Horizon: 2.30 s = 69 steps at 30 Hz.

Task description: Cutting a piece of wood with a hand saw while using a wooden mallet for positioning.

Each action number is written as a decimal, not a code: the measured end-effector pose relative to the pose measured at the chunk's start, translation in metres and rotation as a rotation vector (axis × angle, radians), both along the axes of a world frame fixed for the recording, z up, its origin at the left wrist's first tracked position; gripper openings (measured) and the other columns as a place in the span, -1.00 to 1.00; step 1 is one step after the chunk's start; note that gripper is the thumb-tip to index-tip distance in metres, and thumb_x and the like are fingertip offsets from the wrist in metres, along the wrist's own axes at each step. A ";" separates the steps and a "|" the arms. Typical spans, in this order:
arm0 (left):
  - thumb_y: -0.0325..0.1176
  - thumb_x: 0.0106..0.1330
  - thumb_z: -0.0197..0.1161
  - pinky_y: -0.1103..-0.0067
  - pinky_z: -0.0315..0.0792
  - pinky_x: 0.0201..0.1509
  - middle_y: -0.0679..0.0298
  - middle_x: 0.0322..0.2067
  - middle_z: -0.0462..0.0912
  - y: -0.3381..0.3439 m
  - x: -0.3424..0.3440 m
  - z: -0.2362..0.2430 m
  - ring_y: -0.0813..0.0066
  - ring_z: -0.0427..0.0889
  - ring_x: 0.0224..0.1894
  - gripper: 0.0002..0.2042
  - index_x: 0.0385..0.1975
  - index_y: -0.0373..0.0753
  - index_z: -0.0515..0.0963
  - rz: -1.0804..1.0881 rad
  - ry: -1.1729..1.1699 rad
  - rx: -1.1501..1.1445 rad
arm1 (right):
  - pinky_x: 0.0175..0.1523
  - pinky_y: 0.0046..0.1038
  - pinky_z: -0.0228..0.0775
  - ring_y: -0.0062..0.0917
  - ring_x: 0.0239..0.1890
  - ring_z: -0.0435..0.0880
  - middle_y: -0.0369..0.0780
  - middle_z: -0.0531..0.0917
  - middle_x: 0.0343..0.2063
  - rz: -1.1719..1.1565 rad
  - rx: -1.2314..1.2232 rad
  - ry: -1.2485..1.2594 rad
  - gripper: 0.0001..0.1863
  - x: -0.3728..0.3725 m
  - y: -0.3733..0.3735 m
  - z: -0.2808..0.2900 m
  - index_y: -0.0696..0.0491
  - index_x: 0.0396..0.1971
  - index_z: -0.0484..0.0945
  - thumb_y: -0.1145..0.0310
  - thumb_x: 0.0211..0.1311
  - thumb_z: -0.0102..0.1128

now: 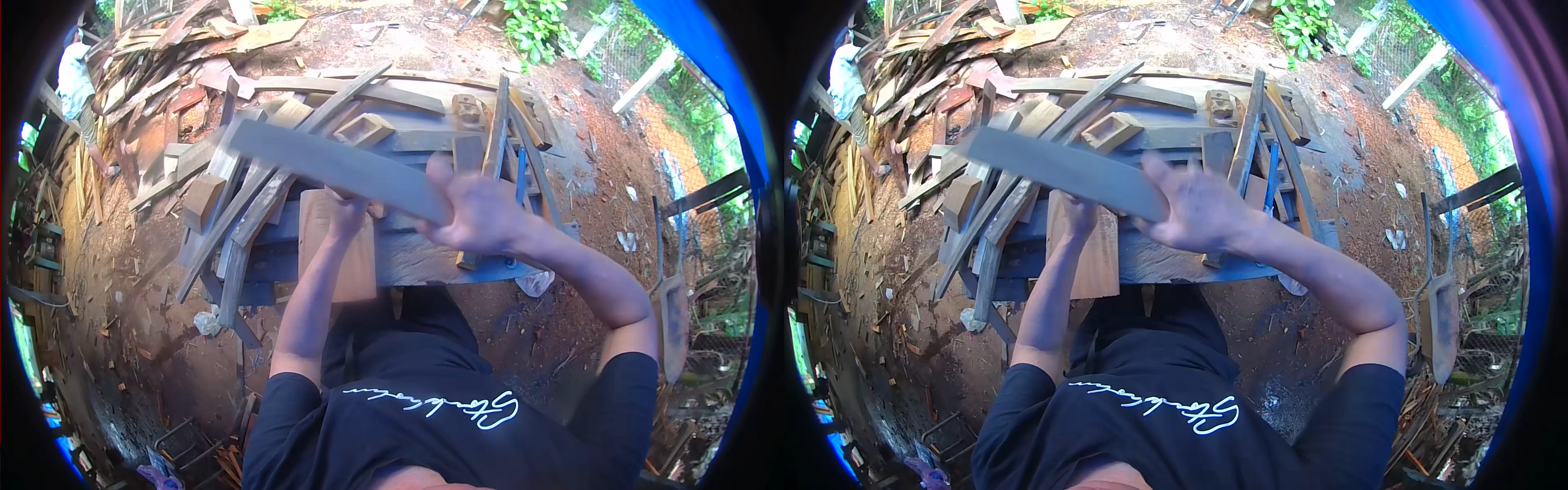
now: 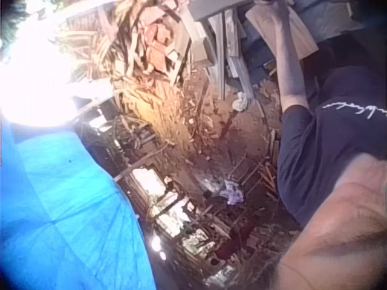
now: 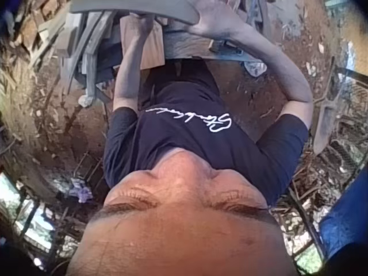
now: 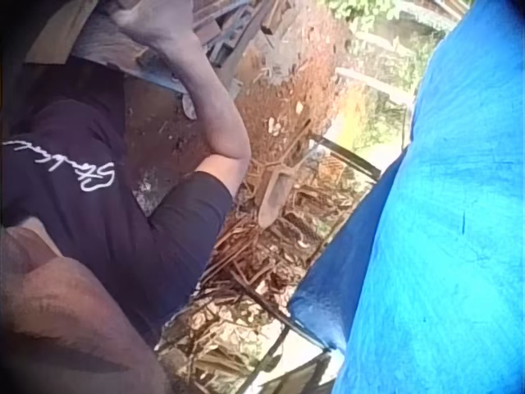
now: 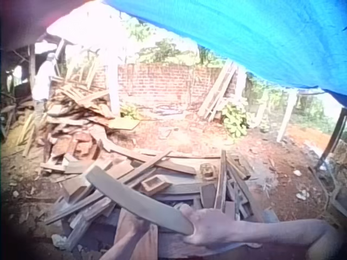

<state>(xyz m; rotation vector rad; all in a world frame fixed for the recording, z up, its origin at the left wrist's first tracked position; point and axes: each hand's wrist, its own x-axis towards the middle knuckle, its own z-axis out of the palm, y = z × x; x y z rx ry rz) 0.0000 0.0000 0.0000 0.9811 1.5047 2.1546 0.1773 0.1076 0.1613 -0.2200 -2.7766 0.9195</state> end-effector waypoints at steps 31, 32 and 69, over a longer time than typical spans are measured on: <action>-0.54 0.16 0.31 0.72 0.34 -0.47 0.46 -0.62 0.49 -0.001 -0.001 0.002 0.78 0.46 -0.54 -0.87 -0.51 -0.25 0.46 0.048 -0.087 0.086 | -0.05 -0.25 0.43 -0.22 -0.21 0.66 0.02 0.62 -0.29 -0.183 -0.174 -0.224 -0.35 0.025 -0.004 -0.034 0.14 -0.06 0.40 -0.03 0.02 0.39; -0.54 0.16 0.30 0.72 0.34 -0.46 0.46 -0.61 0.48 -0.003 -0.006 -0.004 0.77 0.45 -0.54 -0.87 -0.50 -0.25 0.46 0.020 -0.059 0.080 | -0.06 -0.25 0.43 -0.21 -0.22 0.65 0.02 0.62 -0.29 -0.234 -0.175 -0.272 -0.36 0.026 -0.001 -0.027 0.14 -0.05 0.41 -0.01 0.01 0.40; -0.56 0.33 0.19 0.63 0.43 -0.19 0.35 -0.45 0.49 -0.077 0.038 0.001 0.62 0.50 -0.37 -0.86 -0.36 -0.17 0.38 0.271 -0.117 0.136 | -0.05 -0.43 0.46 -0.49 -0.19 0.63 -0.17 0.64 -0.22 -1.152 -0.364 0.199 -0.50 0.153 0.120 -0.223 0.18 -0.13 0.46 0.27 -0.01 0.47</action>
